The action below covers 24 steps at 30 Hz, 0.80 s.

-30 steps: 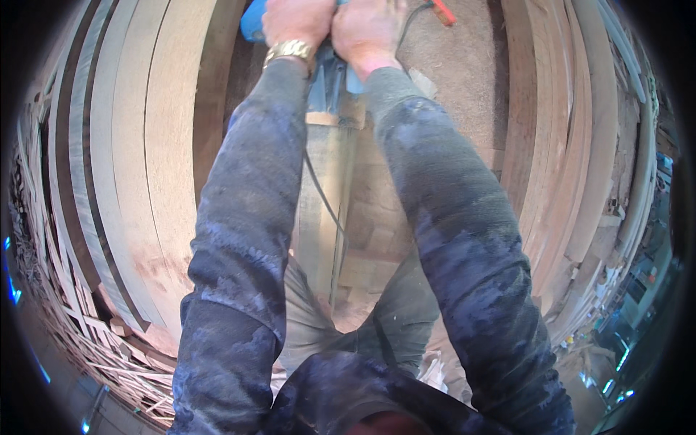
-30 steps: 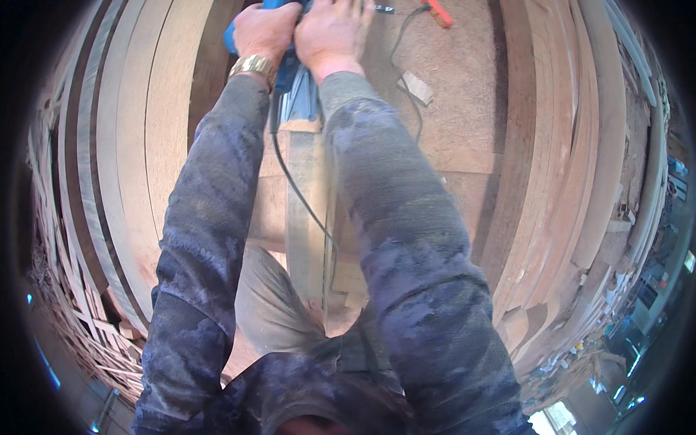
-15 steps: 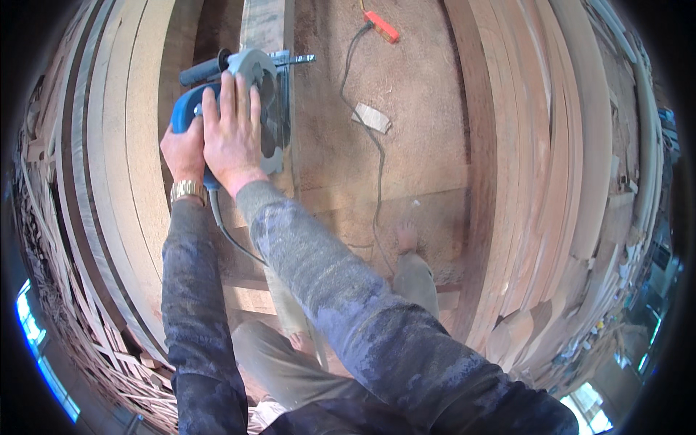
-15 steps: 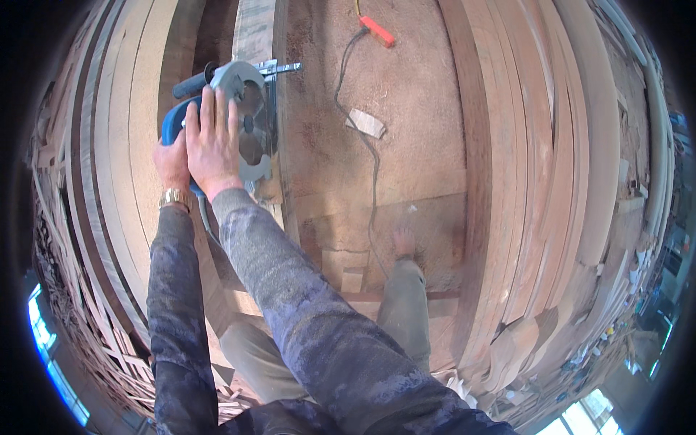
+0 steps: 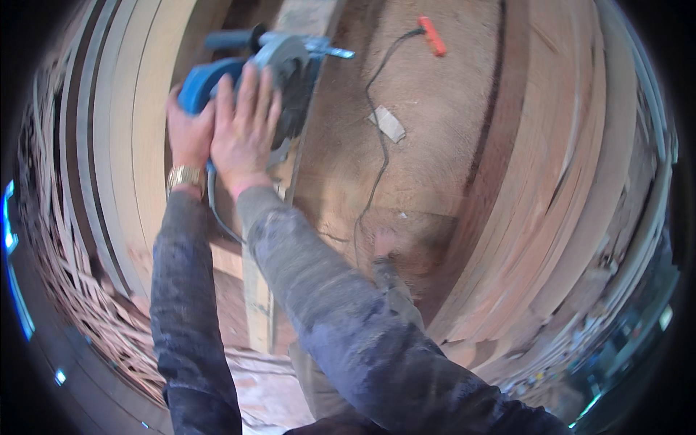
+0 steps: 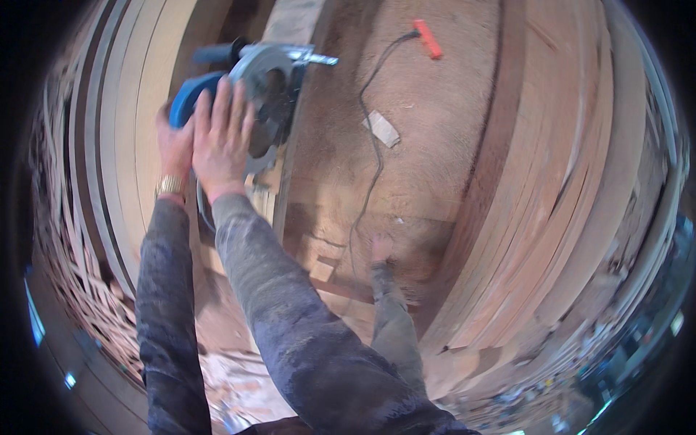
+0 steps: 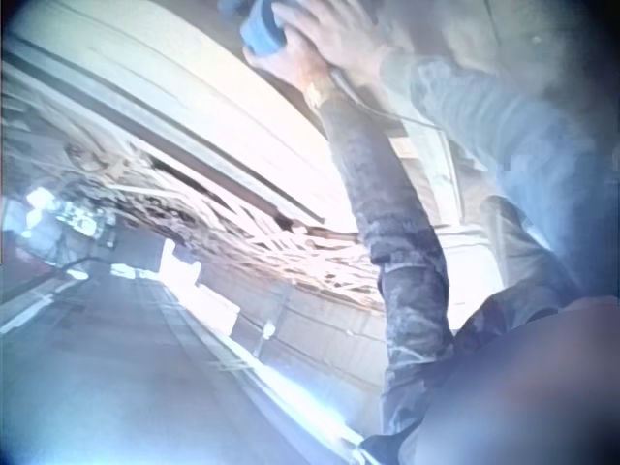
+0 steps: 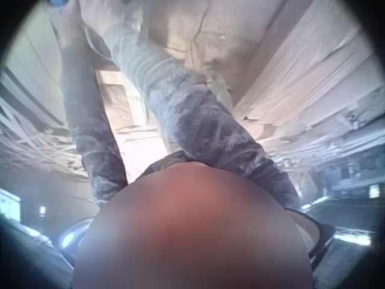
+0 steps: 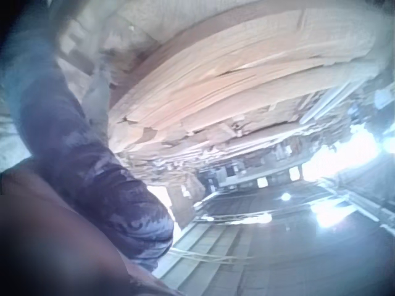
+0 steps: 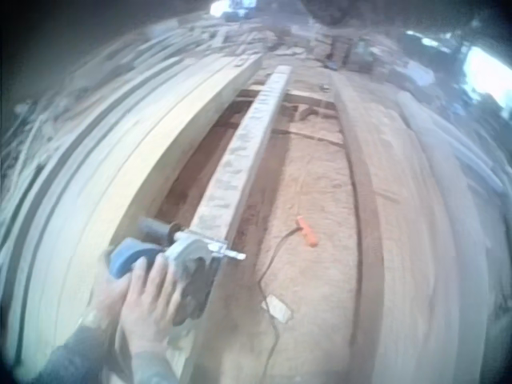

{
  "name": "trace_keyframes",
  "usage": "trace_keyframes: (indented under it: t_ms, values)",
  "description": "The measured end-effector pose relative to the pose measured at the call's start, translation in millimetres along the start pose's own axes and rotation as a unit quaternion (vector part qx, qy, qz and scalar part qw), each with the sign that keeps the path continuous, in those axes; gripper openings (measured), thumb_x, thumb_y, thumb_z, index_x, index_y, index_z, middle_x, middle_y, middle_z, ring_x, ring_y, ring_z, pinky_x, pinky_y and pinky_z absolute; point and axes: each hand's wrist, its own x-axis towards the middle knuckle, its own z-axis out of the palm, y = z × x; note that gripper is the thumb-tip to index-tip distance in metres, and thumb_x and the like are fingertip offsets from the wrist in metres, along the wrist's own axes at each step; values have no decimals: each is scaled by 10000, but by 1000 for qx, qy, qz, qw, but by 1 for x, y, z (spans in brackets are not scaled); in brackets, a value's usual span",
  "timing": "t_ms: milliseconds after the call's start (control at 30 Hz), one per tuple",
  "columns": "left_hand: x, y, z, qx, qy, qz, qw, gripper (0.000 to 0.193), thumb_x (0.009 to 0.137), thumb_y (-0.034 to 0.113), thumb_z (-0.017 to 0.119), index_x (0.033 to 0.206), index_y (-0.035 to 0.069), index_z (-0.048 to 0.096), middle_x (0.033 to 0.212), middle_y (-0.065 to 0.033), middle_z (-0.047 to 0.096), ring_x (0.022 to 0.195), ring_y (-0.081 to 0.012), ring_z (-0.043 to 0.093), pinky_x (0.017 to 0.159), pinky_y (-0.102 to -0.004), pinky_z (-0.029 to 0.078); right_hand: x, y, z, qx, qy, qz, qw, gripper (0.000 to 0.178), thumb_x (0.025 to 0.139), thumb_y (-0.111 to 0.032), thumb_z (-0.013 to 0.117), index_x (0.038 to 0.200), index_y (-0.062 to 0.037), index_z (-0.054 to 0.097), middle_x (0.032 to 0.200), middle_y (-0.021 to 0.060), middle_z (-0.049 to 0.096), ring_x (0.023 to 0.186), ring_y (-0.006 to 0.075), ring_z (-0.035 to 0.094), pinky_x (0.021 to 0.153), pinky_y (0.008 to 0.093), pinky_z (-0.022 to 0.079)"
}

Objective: The person uses a circular saw to cut a long wooden plank into smaller pieces. They repeatedly position the saw, make cuts, and move the cut pieces aside.

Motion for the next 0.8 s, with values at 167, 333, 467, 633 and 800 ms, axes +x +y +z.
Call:
trace_keyframes:
  t_ms: [167,333,467,633,800]
  values:
    - [-11,5,13,-13,40,-48,998,928,778,373,813,1472,-80,394,1408,-256,527,1291,-339,524,1101,-412,419,-5,24,44,-138,56,-62,987,605,992,-316,538,1508,-18,432,1601,255,343,1487,491,292,1193,627,267]
    - [-74,85,21,-120,302,-127,937,860,822,204,711,1533,-54,302,1532,-275,369,1451,-393,331,1215,-515,250,36,77,35,-167,-7,-146,975,563,993,-362,509,1431,-8,495,1488,263,432,1392,480,379,1135,601,314]
    - [-213,82,7,-192,406,-129,884,755,853,133,650,1521,-23,334,1517,-274,380,1494,-437,280,1248,-553,209,102,103,45,-201,-39,-218,954,550,994,-399,485,1369,-1,546,1397,270,504,1315,471,450,1089,580,353]
    - [-470,-21,-8,-82,331,-345,875,570,902,146,649,1417,-24,472,1438,-238,500,1360,-378,475,1179,-476,350,229,141,57,-259,-111,-264,923,563,996,-445,456,1292,9,609,1284,279,593,1220,460,537,1031,554,401]
    - [-715,-158,-31,86,150,-627,760,607,945,252,600,1449,-58,463,1485,-313,475,1389,-451,443,1184,-470,347,327,158,37,-289,-173,-374,864,606,997,-491,426,1215,18,672,1170,287,682,1125,449,625,973,528,448]
